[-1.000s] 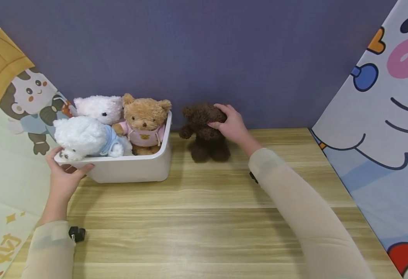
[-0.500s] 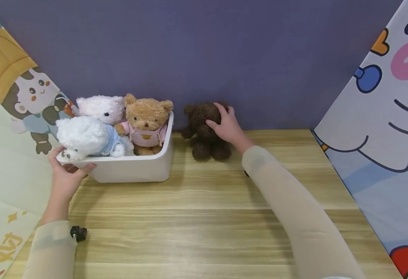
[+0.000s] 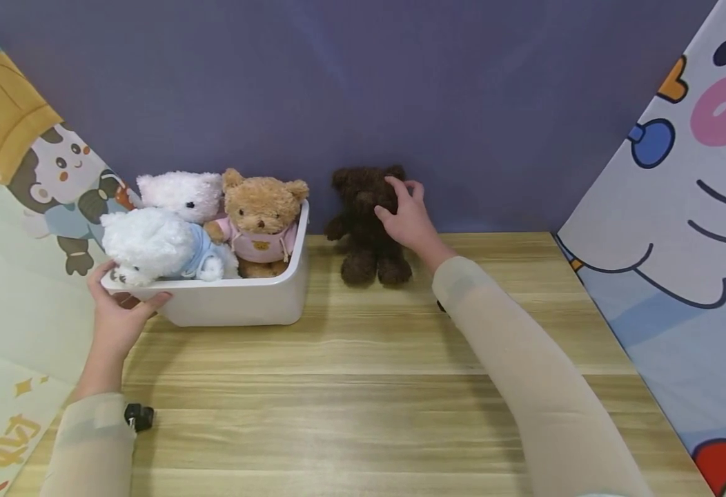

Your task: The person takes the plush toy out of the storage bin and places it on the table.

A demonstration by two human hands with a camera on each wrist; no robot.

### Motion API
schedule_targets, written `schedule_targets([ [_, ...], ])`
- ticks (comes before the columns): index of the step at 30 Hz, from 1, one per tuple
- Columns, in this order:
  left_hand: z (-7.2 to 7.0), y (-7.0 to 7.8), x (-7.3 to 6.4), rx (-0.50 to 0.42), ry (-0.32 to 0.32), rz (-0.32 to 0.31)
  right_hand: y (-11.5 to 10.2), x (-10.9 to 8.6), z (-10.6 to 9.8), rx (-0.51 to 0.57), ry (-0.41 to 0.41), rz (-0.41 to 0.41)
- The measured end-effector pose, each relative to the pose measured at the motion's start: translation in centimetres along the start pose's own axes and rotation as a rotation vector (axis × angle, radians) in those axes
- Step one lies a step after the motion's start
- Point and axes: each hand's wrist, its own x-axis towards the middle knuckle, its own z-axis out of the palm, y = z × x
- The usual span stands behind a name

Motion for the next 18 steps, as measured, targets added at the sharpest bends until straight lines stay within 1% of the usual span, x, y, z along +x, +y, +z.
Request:
schedule_targets([
  [8, 0.1, -0.1, 0.1, 0.012, 0.002, 0.011, -1.6, 0.2, -0.9, -0.019, 0.015, -0.016],
  [12, 0.1, -0.1, 0.1, 0.01, 0.0, 0.002, -2.7, 0.5, -1.1, -0.033, -0.002, -0.026],
  [18, 0.1, 0.0, 0.0, 0.009, 0.0, -0.002, -4.6, 1.2, -0.8, -0.066, -0.032, -0.044],
])
